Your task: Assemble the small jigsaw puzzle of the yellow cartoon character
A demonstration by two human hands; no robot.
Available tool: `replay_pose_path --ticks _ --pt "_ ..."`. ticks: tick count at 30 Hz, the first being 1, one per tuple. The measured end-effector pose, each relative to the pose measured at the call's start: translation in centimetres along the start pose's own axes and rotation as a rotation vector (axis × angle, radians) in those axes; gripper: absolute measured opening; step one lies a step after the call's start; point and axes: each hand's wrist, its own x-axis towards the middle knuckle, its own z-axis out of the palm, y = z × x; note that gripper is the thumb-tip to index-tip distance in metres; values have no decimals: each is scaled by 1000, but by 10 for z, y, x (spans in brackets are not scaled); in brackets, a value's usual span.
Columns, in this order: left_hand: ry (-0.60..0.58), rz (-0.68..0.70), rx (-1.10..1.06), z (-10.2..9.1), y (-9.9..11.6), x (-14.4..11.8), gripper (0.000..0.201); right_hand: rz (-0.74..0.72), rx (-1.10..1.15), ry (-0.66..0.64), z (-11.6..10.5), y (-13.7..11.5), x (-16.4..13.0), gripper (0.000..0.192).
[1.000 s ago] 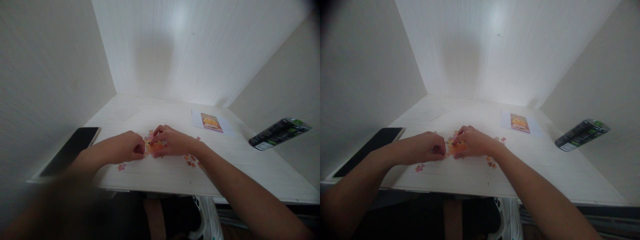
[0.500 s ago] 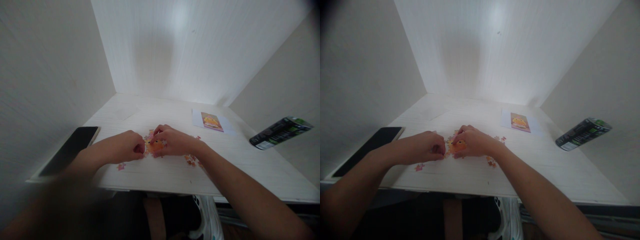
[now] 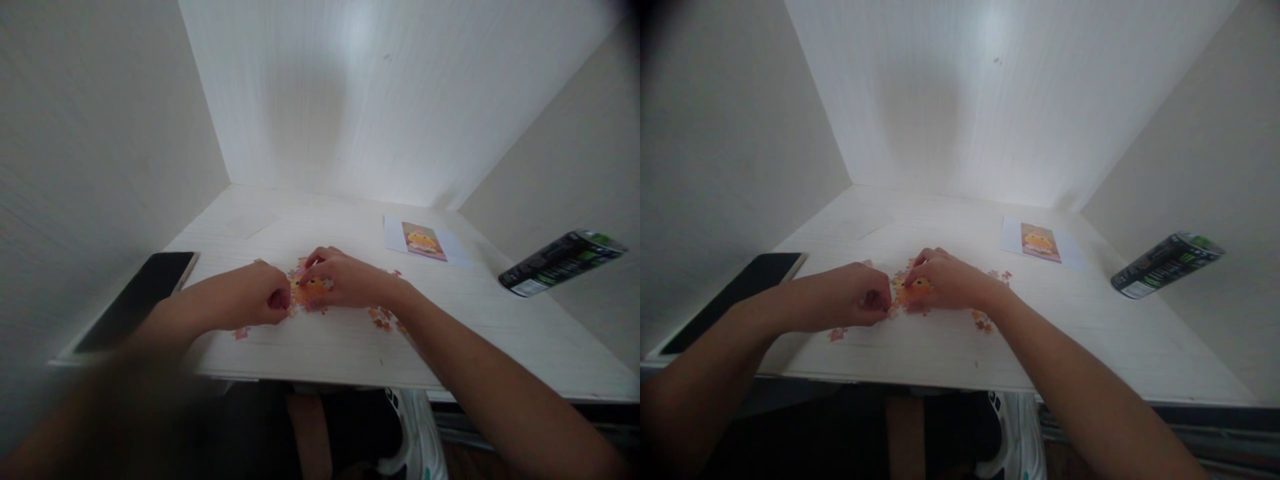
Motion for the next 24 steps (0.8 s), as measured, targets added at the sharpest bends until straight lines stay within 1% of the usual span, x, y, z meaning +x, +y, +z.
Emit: replay_pose_path --ticks 6,10,16,20,24 --pt "-11 30 7 -3 13 3 13 -12 -4 11 0 0 0 33" --pt "-40 28 59 -4 21 4 16 -15 -10 10 0 1 1 34" --pt "-24 52 64 -2 16 6 16 -22 -7 11 1 2 0 36" --pt "-58 62 77 -2 13 7 18 -25 -17 1 -1 1 0 36" --pt "-56 55 102 -2 15 7 18 -23 -21 -9 -1 0 0 36"
